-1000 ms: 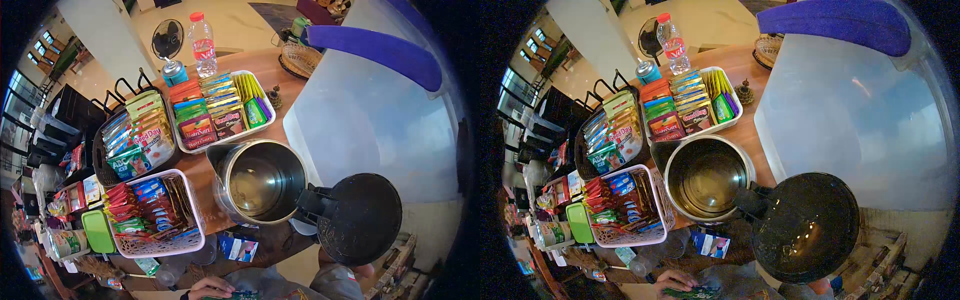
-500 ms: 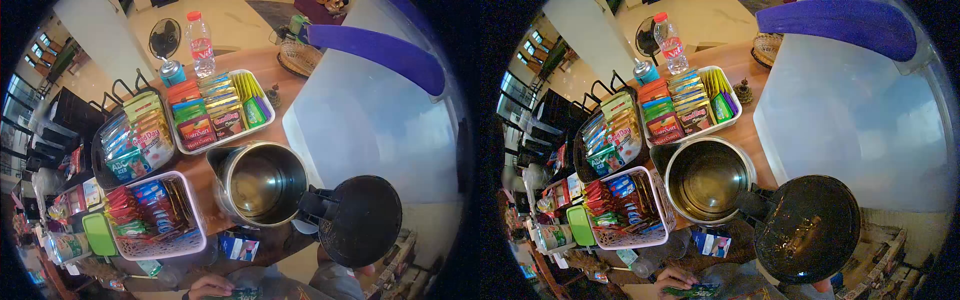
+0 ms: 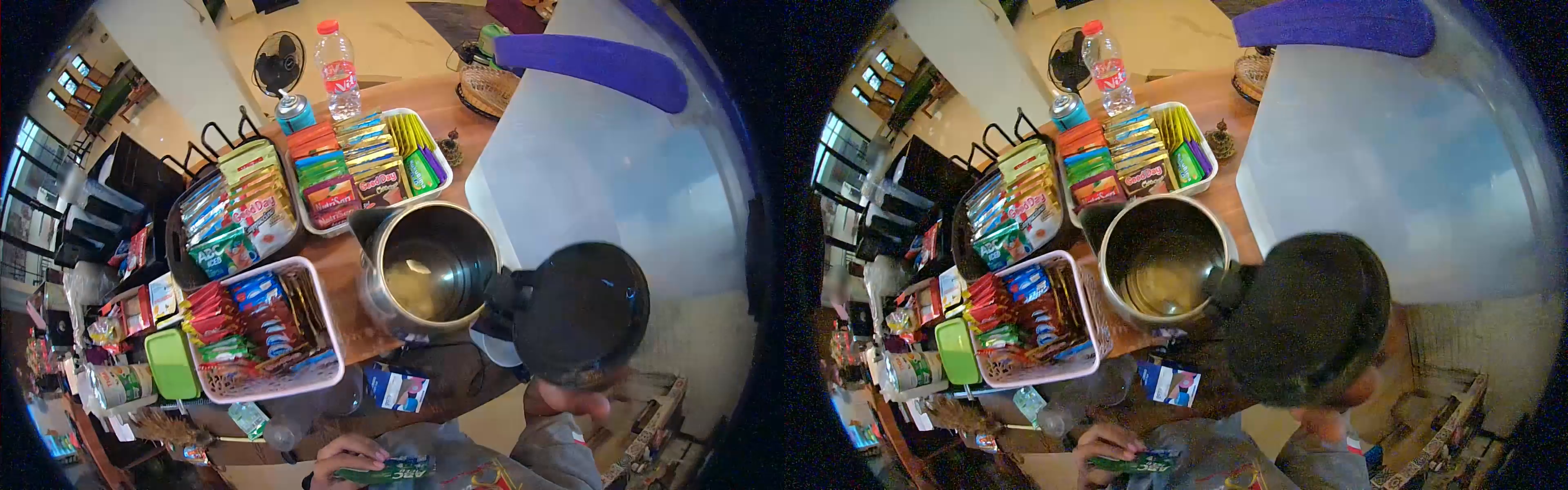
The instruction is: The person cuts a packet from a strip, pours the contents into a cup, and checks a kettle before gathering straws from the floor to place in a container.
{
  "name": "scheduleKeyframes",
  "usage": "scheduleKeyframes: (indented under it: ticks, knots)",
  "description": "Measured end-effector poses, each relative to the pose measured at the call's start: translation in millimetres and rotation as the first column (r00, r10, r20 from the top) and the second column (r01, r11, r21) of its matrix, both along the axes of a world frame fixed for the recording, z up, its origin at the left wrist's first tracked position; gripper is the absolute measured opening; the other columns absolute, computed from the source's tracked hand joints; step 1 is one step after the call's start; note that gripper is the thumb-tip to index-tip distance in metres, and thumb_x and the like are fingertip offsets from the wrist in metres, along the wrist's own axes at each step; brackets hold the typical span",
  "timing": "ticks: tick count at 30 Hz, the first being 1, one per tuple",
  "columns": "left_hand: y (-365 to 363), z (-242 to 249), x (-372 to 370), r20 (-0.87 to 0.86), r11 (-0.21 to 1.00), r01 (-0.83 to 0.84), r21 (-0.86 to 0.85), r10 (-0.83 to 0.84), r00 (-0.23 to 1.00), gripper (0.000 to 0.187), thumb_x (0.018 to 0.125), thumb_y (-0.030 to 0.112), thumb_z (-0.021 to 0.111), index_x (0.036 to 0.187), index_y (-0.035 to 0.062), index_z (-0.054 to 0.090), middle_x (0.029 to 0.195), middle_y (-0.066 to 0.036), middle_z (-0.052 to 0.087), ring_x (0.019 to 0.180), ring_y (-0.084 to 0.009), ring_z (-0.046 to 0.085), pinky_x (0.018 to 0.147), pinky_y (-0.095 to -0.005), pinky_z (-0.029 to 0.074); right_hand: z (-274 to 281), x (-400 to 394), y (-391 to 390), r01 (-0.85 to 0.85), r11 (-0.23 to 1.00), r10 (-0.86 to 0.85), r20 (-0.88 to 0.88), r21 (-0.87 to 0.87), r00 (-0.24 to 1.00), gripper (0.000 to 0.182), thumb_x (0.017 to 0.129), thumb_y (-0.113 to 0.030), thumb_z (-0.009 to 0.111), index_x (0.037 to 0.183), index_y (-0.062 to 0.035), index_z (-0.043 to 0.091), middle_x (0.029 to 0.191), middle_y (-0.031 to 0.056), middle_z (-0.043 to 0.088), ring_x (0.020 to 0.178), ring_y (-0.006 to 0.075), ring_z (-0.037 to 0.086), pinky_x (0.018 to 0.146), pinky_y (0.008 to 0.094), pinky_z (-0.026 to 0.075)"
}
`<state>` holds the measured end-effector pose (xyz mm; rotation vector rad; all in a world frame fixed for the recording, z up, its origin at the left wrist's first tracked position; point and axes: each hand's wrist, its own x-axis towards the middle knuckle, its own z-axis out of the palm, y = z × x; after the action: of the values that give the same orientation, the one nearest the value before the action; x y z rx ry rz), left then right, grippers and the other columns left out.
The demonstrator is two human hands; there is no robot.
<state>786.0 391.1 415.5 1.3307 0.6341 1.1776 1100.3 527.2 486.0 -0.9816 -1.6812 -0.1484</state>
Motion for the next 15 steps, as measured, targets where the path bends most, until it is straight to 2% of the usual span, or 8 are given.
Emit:
scheduleKeyframes:
  ticks: [2, 3, 4, 5, 8, 10, 11, 15]
  knots:
    - [0, 0, -2, 0.054, 0.999, 0.024, 0.029, -0.025, 0.998, 0.025, 0.092, 0.019, 0.069, 0.096, -0.0055, 0.066, 0.098, -0.02, 0.061, 0.087, -0.0328, 0.067, 0.08, -0.0453, 0.059, 12, -2, 4, 0.037, 0.999, -0.036, 0.058, -0.005, 0.998, 0.059, 0.093, -0.057, 0.053, 0.115, -0.0033, 0.06, 0.116, 0.0208, 0.06, 0.106, 0.0322, 0.052, 0.093, 0.046, 0.041]
    - [-11, 1, 2, 0.07, 0.998, -0.045, -0.033, 0.048, 0.996, 0.02, 0.09, 0.014, 0.071, 0.096, -0.0047, 0.068, 0.1, -0.021, 0.062, 0.09, -0.0351, 0.068, 0.081, -0.0456, 0.059, 20, -6, 8, 0.059, 0.998, -0.061, 0.077, 0.027, 0.995, 0.059, 0.093, -0.057, 0.053, 0.116, -0.0031, 0.06, 0.116, 0.0208, 0.06, 0.106, 0.0322, 0.052, 0.094, 0.046, 0.041]
    - [-17, 0, -1, 0.05, 0.999, -0.043, 0.013, 0.043, 0.998, 0.02, 0.088, 0.013, 0.072, 0.097, -0.0044, 0.069, 0.101, -0.02, 0.063, 0.091, -0.0335, 0.068, 0.081, -0.0437, 0.058, 27, -15, 14, 0.08, 0.994, -0.086, 0.072, 0.077, 0.994, 0.059, 0.093, -0.057, 0.054, 0.116, -0.0029, 0.06, 0.116, 0.0208, 0.06, 0.107, 0.0322, 0.053, 0.094, 0.0459, 0.041]
    - [-19, -4, -3, 0.03, 0.997, -0.044, 0.056, 0.042, 0.999, 0.02, 0.087, 0.012, 0.072, 0.099, -0.004, 0.069, 0.102, -0.019, 0.064, 0.091, -0.0318, 0.068, 0.082, -0.0418, 0.056, 35, -26, 22, 0.091, 0.985, -0.098, 0.039, 0.15, 0.994, 0.053, 0.087, -0.052, 0.065, 0.109, -0.0039, 0.065, 0.111, 0.0167, 0.064, 0.1, 0.0316, 0.055, 0.089, 0.0448, 0.043]
    - [-28, 0, -11, 0.022, 0.995, -0.031, 0.095, 0.029, 0.999, 0.025, 0.082, 0.006, 0.075, 0.104, -0.0031, 0.07, 0.106, -0.018, 0.066, 0.095, -0.0314, 0.068, 0.084, -0.0415, 0.055, 66, -40, 25, 0.105, 0.99, -0.127, 0.292, 0.089, 0.948, 0.046, 0.083, -0.039, 0.074, 0.111, -0.0034, 0.064, 0.113, 0.0161, 0.063, 0.1, 0.0332, 0.054, 0.091, 0.0436, 0.042]
    - [-35, 7, -14, 0.024, 0.994, -0.051, 0.095, 0.048, 0.999, 0.024, 0.082, 0.006, 0.074, 0.104, -0.0031, 0.07, 0.106, -0.018, 0.066, 0.097, -0.0311, 0.068, 0.086, -0.0416, 0.054, 76, -49, 27, 0.05, 0.999, -0.039, 0.347, -0.022, 0.937, 0.044, 0.086, -0.035, 0.07, 0.111, 0.0006, 0.062, 0.115, 0.0181, 0.061, 0.109, 0.0329, 0.052, 0.098, 0.0437, 0.038]
    - [-42, 4, -15, 0.032, 0.994, -0.067, 0.091, 0.064, 0.997, 0.025, 0.083, 0.006, 0.074, 0.105, -0.0033, 0.07, 0.105, -0.017, 0.065, 0.098, -0.0308, 0.067, 0.087, -0.0411, 0.054, 82, -56, 29, 0.034, 0.999, -0.035, 0.373, 0.009, 0.927, 0.039, 0.085, -0.032, 0.072, 0.109, -0.0027, 0.064, 0.11, 0.0148, 0.063, 0.102, 0.0346, 0.054, 0.092, 0.0427, 0.042]
    - [-58, 5, -22, 0.052, 0.989, -0.096, 0.111, 0.091, 0.995, 0.025, 0.084, 0.008, 0.073, 0.106, -0.0029, 0.07, 0.106, -0.017, 0.065, 0.099, -0.0297, 0.066, 0.089, -0.0404, 0.053, 90, -62, 33, -0.009, 0.996, 0.045, 0.416, -0.088, 0.908, 0.036, 0.09, -0.034, 0.066, 0.107, -0.0025, 0.064, 0.11, 0.0165, 0.062, 0.106, 0.0347, 0.053, 0.093, 0.0437, 0.042]
